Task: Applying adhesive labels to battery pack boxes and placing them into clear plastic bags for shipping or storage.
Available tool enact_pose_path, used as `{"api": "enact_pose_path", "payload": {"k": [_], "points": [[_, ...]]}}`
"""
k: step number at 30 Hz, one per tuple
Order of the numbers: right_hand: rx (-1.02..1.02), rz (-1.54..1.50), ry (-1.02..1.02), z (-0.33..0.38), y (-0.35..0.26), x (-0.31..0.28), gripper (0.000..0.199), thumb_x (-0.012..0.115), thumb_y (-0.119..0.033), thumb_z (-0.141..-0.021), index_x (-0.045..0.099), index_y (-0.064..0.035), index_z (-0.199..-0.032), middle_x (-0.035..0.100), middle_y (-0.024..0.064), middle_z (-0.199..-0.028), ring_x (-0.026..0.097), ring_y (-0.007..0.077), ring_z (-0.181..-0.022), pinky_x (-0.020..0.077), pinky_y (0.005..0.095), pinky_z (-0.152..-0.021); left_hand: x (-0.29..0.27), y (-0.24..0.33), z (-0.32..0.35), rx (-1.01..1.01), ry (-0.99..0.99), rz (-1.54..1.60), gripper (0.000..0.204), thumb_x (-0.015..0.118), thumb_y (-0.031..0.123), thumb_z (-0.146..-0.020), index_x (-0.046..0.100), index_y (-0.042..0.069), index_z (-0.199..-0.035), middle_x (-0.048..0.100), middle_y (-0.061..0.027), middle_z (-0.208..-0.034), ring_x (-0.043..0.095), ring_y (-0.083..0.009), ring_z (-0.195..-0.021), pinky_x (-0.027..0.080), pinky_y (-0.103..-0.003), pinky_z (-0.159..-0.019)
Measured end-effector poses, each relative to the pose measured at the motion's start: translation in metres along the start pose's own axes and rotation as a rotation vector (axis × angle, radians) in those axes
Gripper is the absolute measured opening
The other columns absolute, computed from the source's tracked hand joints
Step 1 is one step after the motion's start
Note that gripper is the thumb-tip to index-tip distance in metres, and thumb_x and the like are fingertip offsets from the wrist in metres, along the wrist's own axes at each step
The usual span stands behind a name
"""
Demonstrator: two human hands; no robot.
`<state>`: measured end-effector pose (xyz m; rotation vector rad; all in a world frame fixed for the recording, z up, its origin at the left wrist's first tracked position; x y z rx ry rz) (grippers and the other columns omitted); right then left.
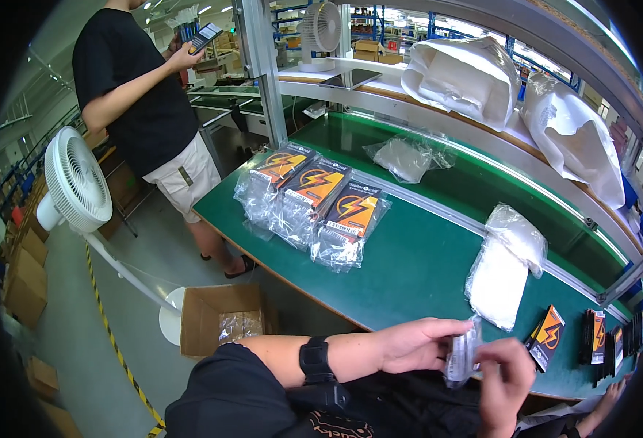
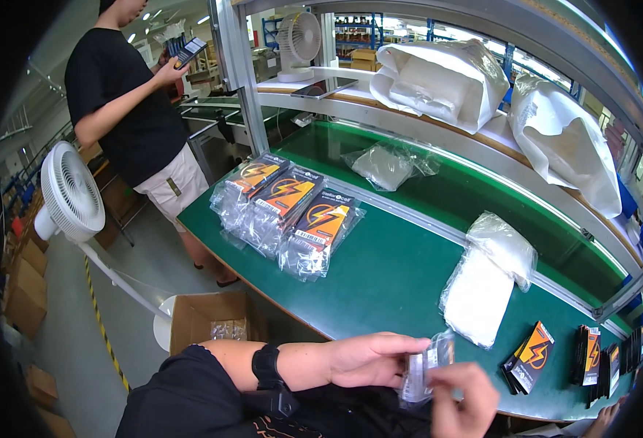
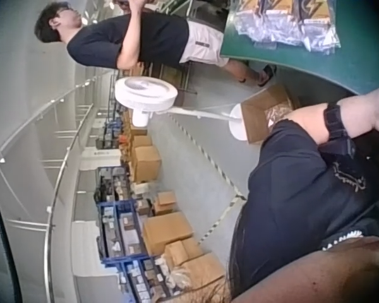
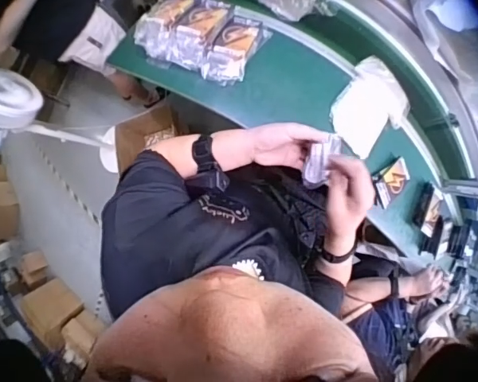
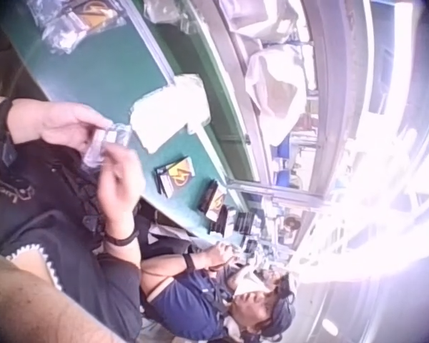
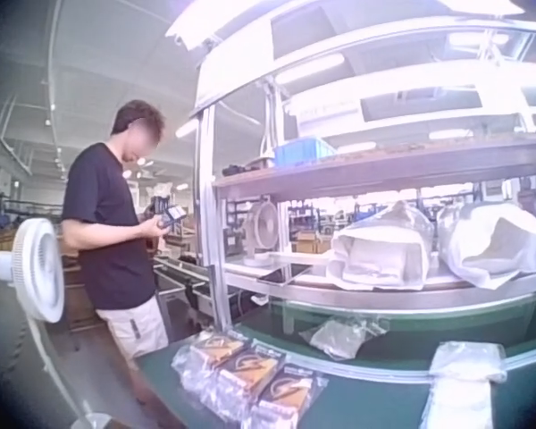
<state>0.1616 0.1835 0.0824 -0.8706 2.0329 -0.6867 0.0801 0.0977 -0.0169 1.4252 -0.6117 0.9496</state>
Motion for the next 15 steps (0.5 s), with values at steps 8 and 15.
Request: {"api": "enact_pose_path", "payload": {"k": [8,15], "points": [[0.266,-1.109,0.248,-0.005,0.035,-0.013,0.013,0.051,-0.001,-0.087,0.041,-0.0054,-0.094,0.044,0.0054,-0.076,0.045,0.0129,-0.064,0.0402,0.0255,-0.059,0.027,0.023,0.023,0.616,0.151,-1.601,0.111,0.080,0.032,-0.070,0.006,0.007,-0.148,0.011,-0.0185,-0.150,0.017,-0.0351,-0.139,0.024,-0.042,-0.110],[0.348,-1.244,0.217,-0.007,0.049,-0.004,0.020,0.059,-0.005,-0.084,0.040,-0.0084,-0.090,0.046,0.0058,-0.075,0.049,0.0172,-0.068,0.0444,0.0284,-0.055,0.032,0.018,0.012,0.731,0.136,-1.120,0.095,0.077,0.012,-0.074,0.015,0.003,-0.146,0.044,-0.0139,-0.127,0.049,-0.0232,-0.113,0.038,-0.035,-0.100]]}}
Point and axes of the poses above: each hand's wrist, its own z-axis away from the middle knuckle, its own x-axis out of the palm, y = z × x, the point moved 6 cm from there along -z, towards the middle knuckle
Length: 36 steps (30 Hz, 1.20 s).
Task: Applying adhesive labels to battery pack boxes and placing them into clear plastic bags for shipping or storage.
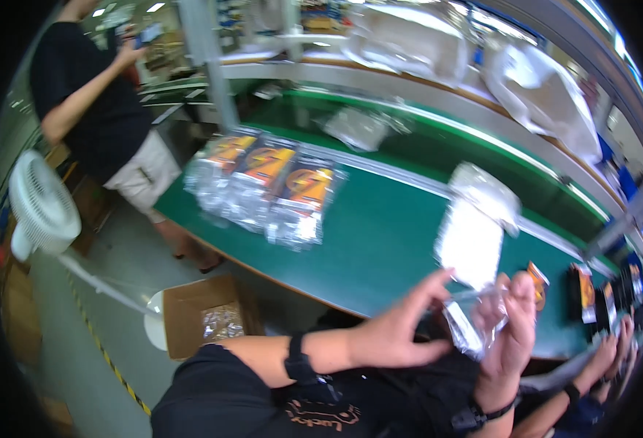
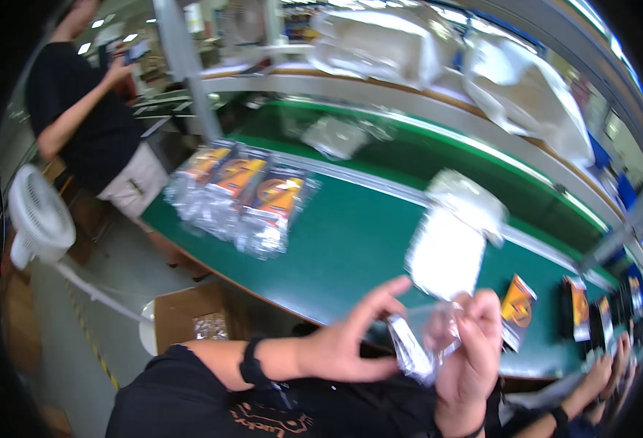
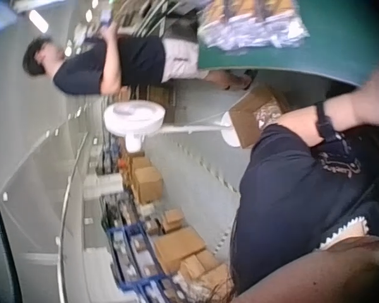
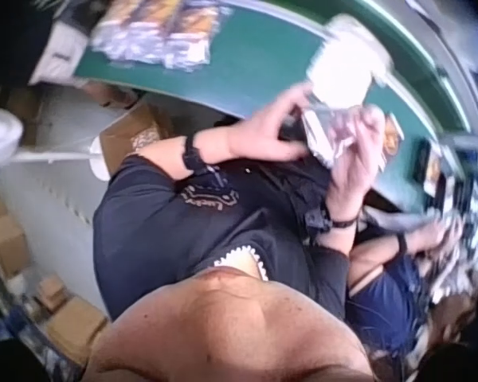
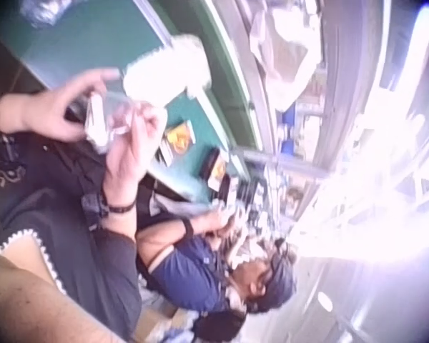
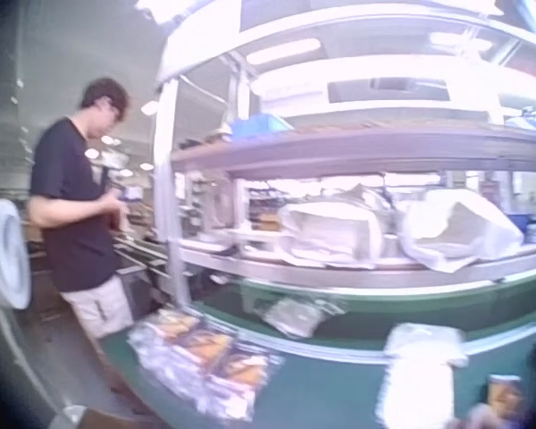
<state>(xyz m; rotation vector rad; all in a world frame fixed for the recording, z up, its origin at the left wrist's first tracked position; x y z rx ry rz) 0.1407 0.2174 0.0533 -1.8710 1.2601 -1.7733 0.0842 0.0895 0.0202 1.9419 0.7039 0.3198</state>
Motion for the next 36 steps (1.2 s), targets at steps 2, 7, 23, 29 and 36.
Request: {"api": "enact_pose_path", "payload": {"k": [2,7,23,29,36], "points": [[0.014,-0.012,0.027,-0.004,0.002,-0.015,0.016,0.057,-0.006,-0.086,0.042,-0.0079,-0.091,0.048,0.0057,-0.076,0.049,0.0171,-0.069,0.0450,0.0300,-0.059,-0.001,-0.018,0.001,-0.181,-0.064,0.125,0.080,0.074,0.012,-0.078,0.027,0.001,-0.141,0.049,-0.0108,-0.125,0.052,-0.0177,-0.109,0.040,-0.032,-0.098],[0.082,0.034,0.041,-0.010,0.015,-0.041,0.011,0.056,-0.005,-0.088,0.050,-0.0047,-0.097,0.053,0.0057,-0.077,0.052,0.0176,-0.072,0.0460,0.0306,-0.067,0.002,-0.041,0.013,-0.504,-0.175,0.429,0.036,0.066,0.013,-0.088,0.057,-0.002,-0.120,0.063,-0.0053,-0.106,0.058,-0.0097,-0.094,0.049,-0.026,-0.084],[0.039,1.430,-0.321,0.009,0.007,-0.013,0.035,0.075,-0.013,-0.072,0.063,-0.0034,-0.104,0.056,0.0036,-0.078,0.047,0.0161,-0.068,0.0392,0.0280,-0.060,-0.027,-0.016,0.013,-0.412,-0.169,-0.257,0.026,0.065,0.020,-0.086,0.060,-0.002,-0.099,0.057,-0.0107,-0.086,0.056,-0.0209,-0.081,0.046,-0.032,-0.073],[0.264,1.413,-0.217,0.016,0.010,-0.028,0.031,0.077,-0.019,-0.071,0.057,-0.0010,-0.084,0.054,0.0092,-0.068,0.053,0.0233,-0.063,0.0435,0.0335,-0.058,-0.027,-0.017,0.018,-0.447,-0.205,-0.261,0.026,0.065,0.019,-0.085,0.060,-0.003,-0.097,0.057,-0.0124,-0.084,0.057,-0.0216,-0.078,0.046,-0.032,-0.071],[0.458,1.368,-0.292,0.023,0.019,-0.037,0.029,0.076,-0.019,-0.076,0.059,0.0017,-0.089,0.048,-0.0002,-0.066,0.040,0.0076,-0.057,0.0344,0.0239,-0.051,-0.028,-0.025,0.024,-0.462,-0.213,-0.305,0.025,0.065,0.018,-0.084,0.060,-0.003,-0.096,0.057,-0.0126,-0.084,0.057,-0.0236,-0.078,0.046,-0.033,-0.072]]}}
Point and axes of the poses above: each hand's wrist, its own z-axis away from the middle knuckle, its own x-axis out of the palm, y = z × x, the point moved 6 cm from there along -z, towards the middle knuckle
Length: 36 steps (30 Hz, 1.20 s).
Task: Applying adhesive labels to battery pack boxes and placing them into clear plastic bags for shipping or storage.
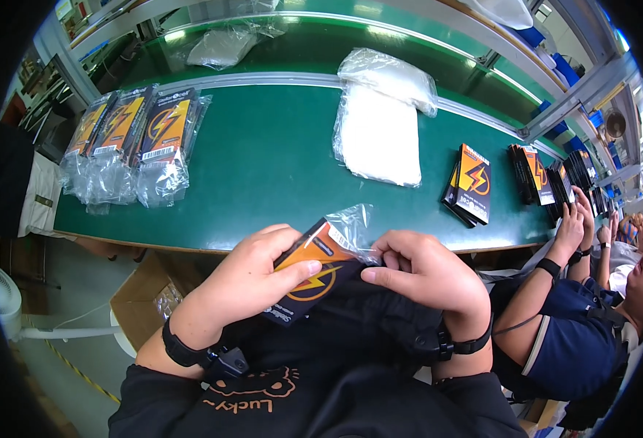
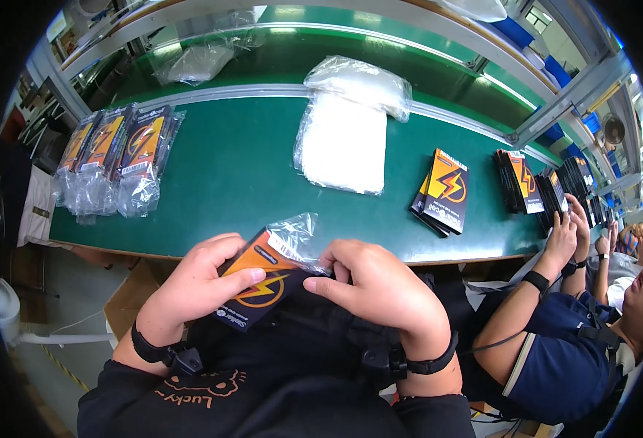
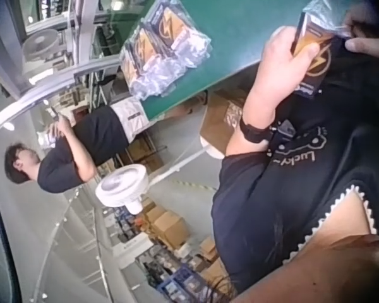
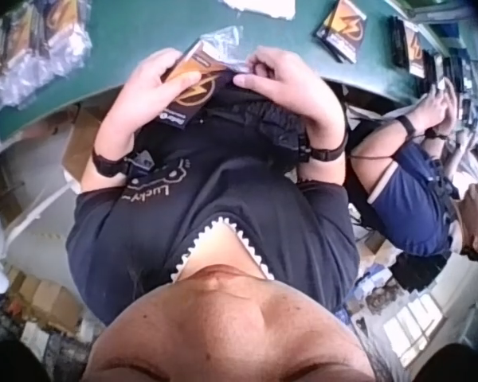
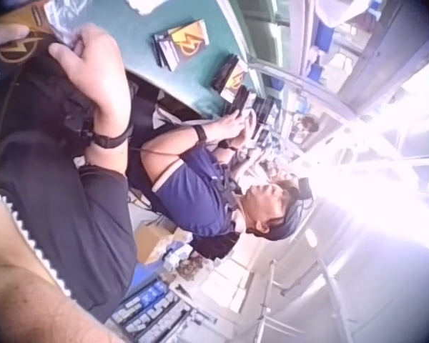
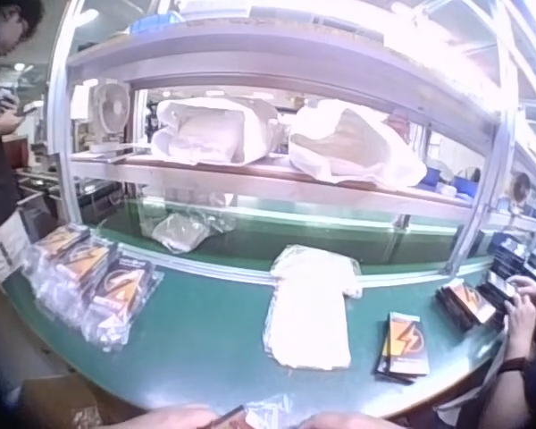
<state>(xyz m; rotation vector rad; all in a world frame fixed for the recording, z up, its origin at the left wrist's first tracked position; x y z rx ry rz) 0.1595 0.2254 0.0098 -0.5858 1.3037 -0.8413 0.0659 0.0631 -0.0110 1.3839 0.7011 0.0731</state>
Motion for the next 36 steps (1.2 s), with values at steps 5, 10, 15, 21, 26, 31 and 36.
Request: {"api": "enact_pose_path", "payload": {"k": [5,10,15,21,26,31,36], "points": [[-0.070,-0.060,0.140,-0.001,0.001,-0.005,0.024,0.066,-0.020,-0.083,0.063,0.0033,-0.090,0.055,0.0106,-0.068,0.049,0.0185,-0.058,0.0397,0.0307,-0.054,-0.001,-0.004,0.000,0.027,0.053,0.008,0.022,0.067,0.015,-0.082,0.060,-0.004,-0.091,0.053,-0.0082,-0.079,0.053,-0.0181,-0.073,0.043,-0.030,-0.065],[-0.015,-0.123,0.099,-0.009,0.007,0.008,0.018,0.065,-0.016,-0.084,0.065,0.0017,-0.089,0.053,0.0072,-0.071,0.050,0.0146,-0.062,0.0415,0.0275,-0.058,0.006,-0.003,-0.001,0.089,0.003,0.033,0.022,0.067,0.015,-0.082,0.059,-0.004,-0.090,0.053,-0.0085,-0.078,0.052,-0.0186,-0.072,0.043,-0.030,-0.065],[-0.072,-0.380,0.315,-0.010,0.007,0.005,0.014,0.066,-0.011,-0.083,0.064,0.0026,-0.086,0.057,0.0053,-0.073,0.051,0.0110,-0.066,0.0414,0.0254,-0.059,0.009,-0.006,-0.004,0.084,-0.062,-0.050,0.026,0.064,0.019,-0.085,0.059,-0.002,-0.099,0.058,-0.0143,-0.086,0.057,-0.0288,-0.080,0.046,-0.036,-0.072],[-0.026,-0.526,0.300,-0.005,0.012,0.007,0.015,0.053,-0.014,-0.094,0.056,0.0009,-0.090,0.059,0.0029,-0.076,0.053,0.0097,-0.071,0.0420,0.0243,-0.063,0.010,-0.005,-0.006,0.061,-0.055,-0.060,0.025,0.062,0.019,-0.085,0.060,-0.002,-0.098,0.058,-0.0155,-0.086,0.057,-0.0302,-0.080,0.046,-0.036,-0.072],[-0.111,-0.605,0.362,-0.002,0.013,0.007,0.018,0.049,-0.016,-0.097,0.054,-0.0013,-0.088,0.055,0.0001,-0.071,0.046,0.0062,-0.064,0.0374,0.0210,-0.059,0.016,-0.003,-0.009,0.025,-0.091,0.029,0.025,0.062,0.019,-0.086,0.059,-0.003,-0.098,0.059,-0.0166,-0.085,0.058,-0.0304,-0.079,0.046,-0.036,-0.072],[0.087,-0.761,0.366,0.000,0.028,0.004,0.017,0.057,-0.018,-0.094,0.059,-0.0012,-0.089,0.047,-0.0040,-0.065,0.040,0.0019,-0.061,0.0322,0.0194,-0.054,0.014,-0.005,-0.010,-0.032,-0.079,0.010,0.024,0.066,0.016,-0.084,0.059,-0.005,-0.093,0.060,-0.0115,-0.083,0.057,-0.0184,-0.075,0.047,-0.030,-0.068],[0.067,-0.579,0.150,0.008,0.020,-0.008,0.022,0.075,-0.017,-0.078,0.063,-0.0016,-0.088,0.043,-0.0058,-0.064,0.036,0.0019,-0.060,0.0289,0.0204,-0.052,0.007,-0.012,-0.009,-0.091,-0.036,0.037,0.025,0.066,0.017,-0.085,0.059,-0.004,-0.095,0.060,-0.0089,-0.083,0.058,-0.0135,-0.076,0.047,-0.028,-0.068]]}}
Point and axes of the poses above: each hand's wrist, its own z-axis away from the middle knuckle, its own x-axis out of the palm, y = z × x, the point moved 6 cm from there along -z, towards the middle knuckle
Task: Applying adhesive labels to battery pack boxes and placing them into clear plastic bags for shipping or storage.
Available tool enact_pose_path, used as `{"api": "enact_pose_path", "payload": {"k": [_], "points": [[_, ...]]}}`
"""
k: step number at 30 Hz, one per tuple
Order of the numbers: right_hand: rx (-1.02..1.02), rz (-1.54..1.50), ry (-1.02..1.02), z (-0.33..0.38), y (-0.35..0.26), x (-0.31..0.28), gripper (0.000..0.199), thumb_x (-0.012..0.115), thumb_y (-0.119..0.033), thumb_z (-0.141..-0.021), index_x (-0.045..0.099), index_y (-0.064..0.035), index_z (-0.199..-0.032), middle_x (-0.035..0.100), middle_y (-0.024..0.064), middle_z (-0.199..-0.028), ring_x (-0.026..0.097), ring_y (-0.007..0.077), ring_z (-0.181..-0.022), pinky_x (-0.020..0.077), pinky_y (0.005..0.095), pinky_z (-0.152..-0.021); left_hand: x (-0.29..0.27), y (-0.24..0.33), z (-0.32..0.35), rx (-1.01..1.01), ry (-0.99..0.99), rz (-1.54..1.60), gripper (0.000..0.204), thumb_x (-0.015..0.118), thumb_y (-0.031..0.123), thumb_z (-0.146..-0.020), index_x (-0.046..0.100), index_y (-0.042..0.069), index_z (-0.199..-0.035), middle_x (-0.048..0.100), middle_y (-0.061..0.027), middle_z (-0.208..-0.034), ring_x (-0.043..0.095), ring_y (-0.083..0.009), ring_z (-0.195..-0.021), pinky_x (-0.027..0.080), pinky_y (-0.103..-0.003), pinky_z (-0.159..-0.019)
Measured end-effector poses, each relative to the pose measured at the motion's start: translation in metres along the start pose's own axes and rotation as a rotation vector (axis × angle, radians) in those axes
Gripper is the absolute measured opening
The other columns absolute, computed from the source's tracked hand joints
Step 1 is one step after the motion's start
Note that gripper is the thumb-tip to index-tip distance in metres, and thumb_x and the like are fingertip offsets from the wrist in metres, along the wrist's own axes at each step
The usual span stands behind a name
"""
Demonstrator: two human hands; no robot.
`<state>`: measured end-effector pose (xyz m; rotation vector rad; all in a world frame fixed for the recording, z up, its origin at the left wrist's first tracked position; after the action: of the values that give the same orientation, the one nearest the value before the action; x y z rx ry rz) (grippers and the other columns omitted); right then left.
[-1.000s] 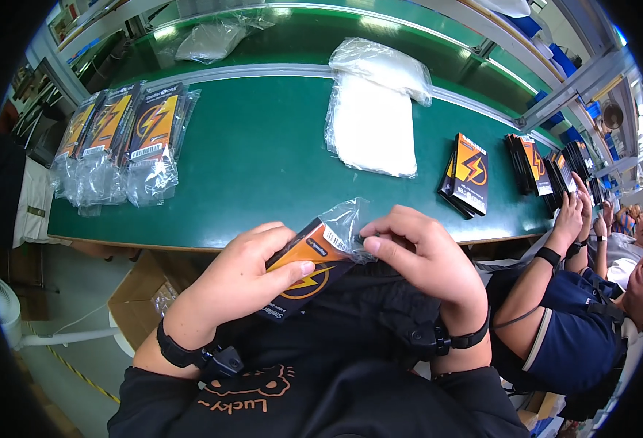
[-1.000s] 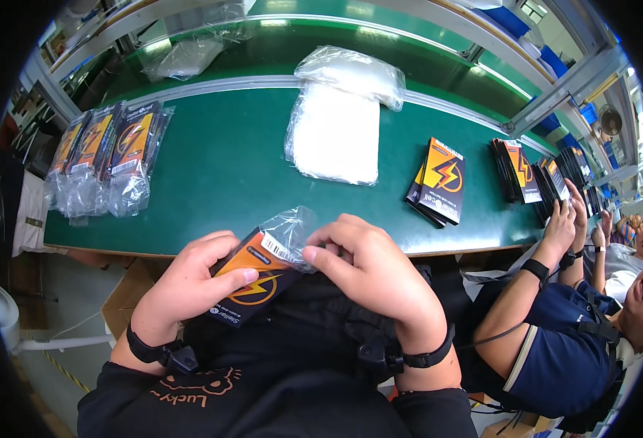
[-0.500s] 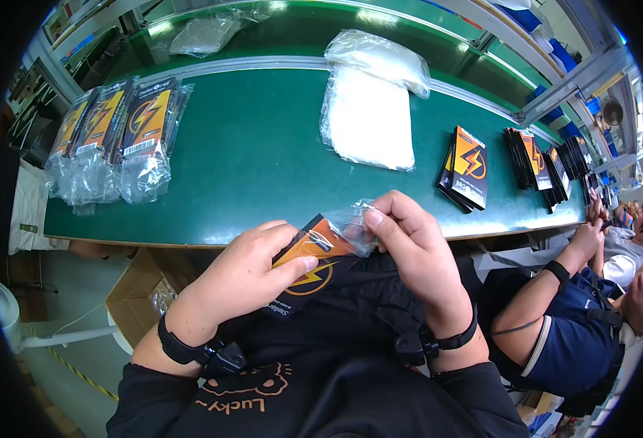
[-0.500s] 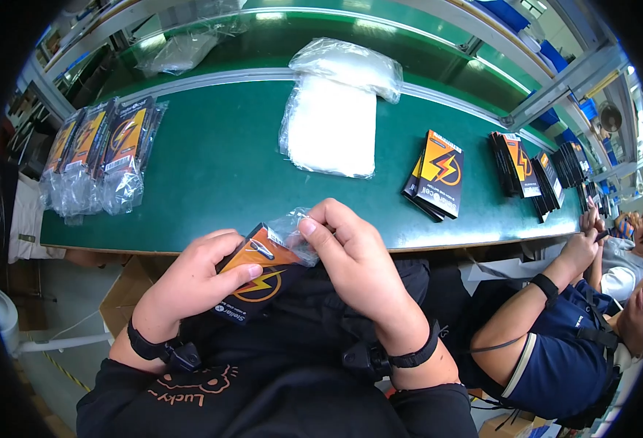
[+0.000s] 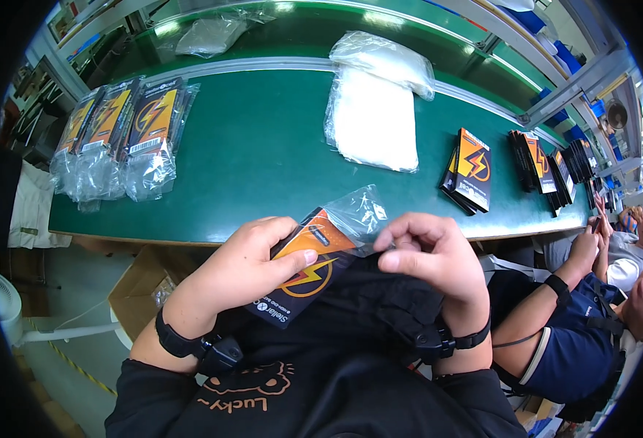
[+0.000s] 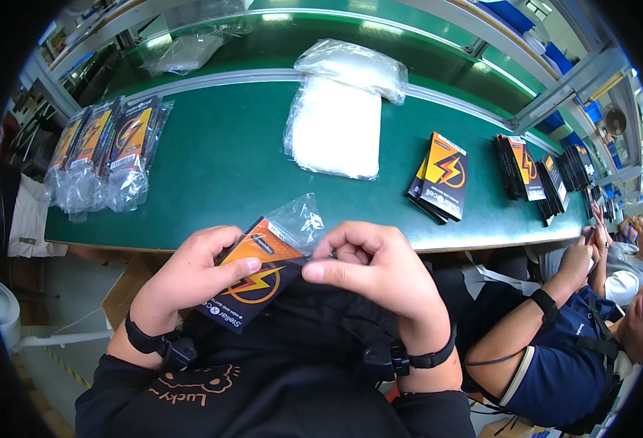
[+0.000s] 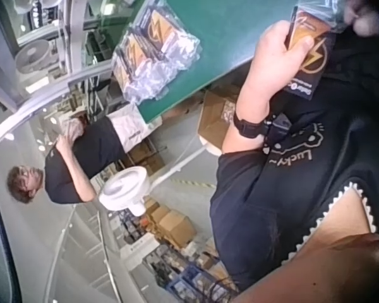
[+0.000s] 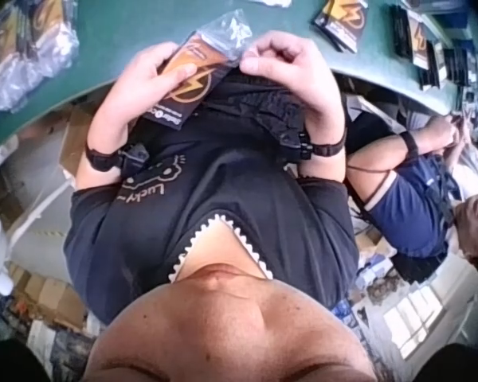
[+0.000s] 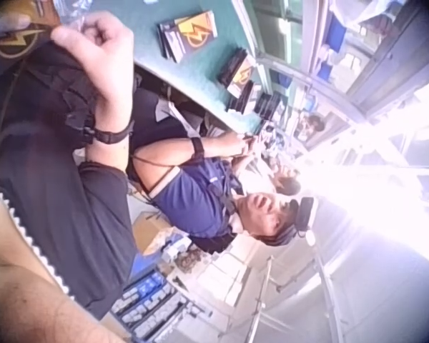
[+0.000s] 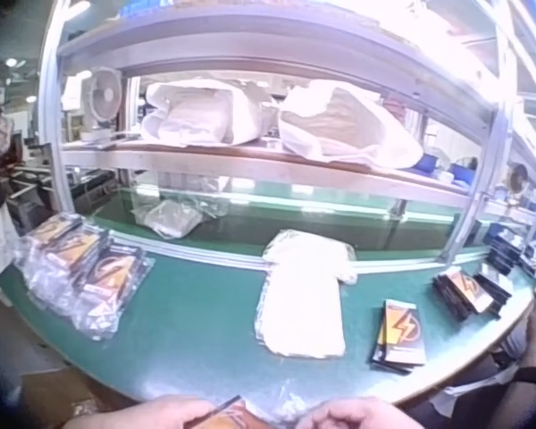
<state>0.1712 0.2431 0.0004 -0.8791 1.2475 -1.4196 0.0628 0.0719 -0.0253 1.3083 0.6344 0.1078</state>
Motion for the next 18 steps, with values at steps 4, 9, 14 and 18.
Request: {"api": "enact_pose_path", "payload": {"k": [4,9,14,18], "points": [[-0.087,0.354,-0.030,0.001,-0.005,0.002,0.032,0.085,-0.018,-0.064,0.064,-0.0020,-0.083,0.041,-0.0023,-0.064,0.035,0.0075,-0.059,0.0301,0.0247,-0.052,0.007,-0.003,0.001,0.022,-0.080,0.147,0.027,0.067,0.022,-0.086,0.060,-0.003,-0.095,0.060,-0.0074,-0.083,0.058,-0.0111,-0.075,0.047,-0.027,-0.067],[-0.480,0.502,0.120,0.008,-0.026,0.012,0.017,0.080,-0.008,-0.062,0.067,-0.0024,-0.072,0.048,0.0029,-0.072,0.045,0.0131,-0.065,0.0362,0.0250,-0.058,0.008,-0.002,0.002,0.066,-0.101,0.111,0.028,0.065,0.024,-0.088,0.060,-0.001,-0.098,0.061,-0.0062,-0.081,0.058,-0.0109,-0.072,0.047,-0.026,-0.064],[-0.448,0.323,0.118,0.016,-0.023,0.014,0.015,0.078,-0.005,-0.059,0.070,-0.0024,-0.071,0.057,0.0066,-0.086,0.050,0.0167,-0.076,0.0388,0.0267,-0.066,0.009,-0.005,0.003,0.005,-0.122,0.127,0.029,0.065,0.025,-0.088,0.060,-0.002,-0.099,0.062,-0.0058,-0.084,0.058,-0.0099,-0.075,0.047,-0.026,-0.065],[-0.510,0.331,0.144,0.021,-0.020,0.013,0.015,0.076,-0.006,-0.056,0.069,-0.0037,-0.069,0.058,0.0059,-0.083,0.049,0.0180,-0.079,0.0379,0.0286,-0.068,0.016,-0.006,0.003,-0.027,-0.185,0.132,0.032,0.065,0.025,-0.089,0.059,-0.003,-0.102,0.063,-0.0066,-0.087,0.059,-0.0102,-0.080,0.048,-0.026,-0.070]]}}
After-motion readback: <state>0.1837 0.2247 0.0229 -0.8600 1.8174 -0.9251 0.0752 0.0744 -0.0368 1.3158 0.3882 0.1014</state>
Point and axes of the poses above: each hand's wrist, its own z-axis away from the middle knuckle, its own x-axis out of the palm, y = z × x, the point moved 6 cm from there along -z, towards the middle knuckle
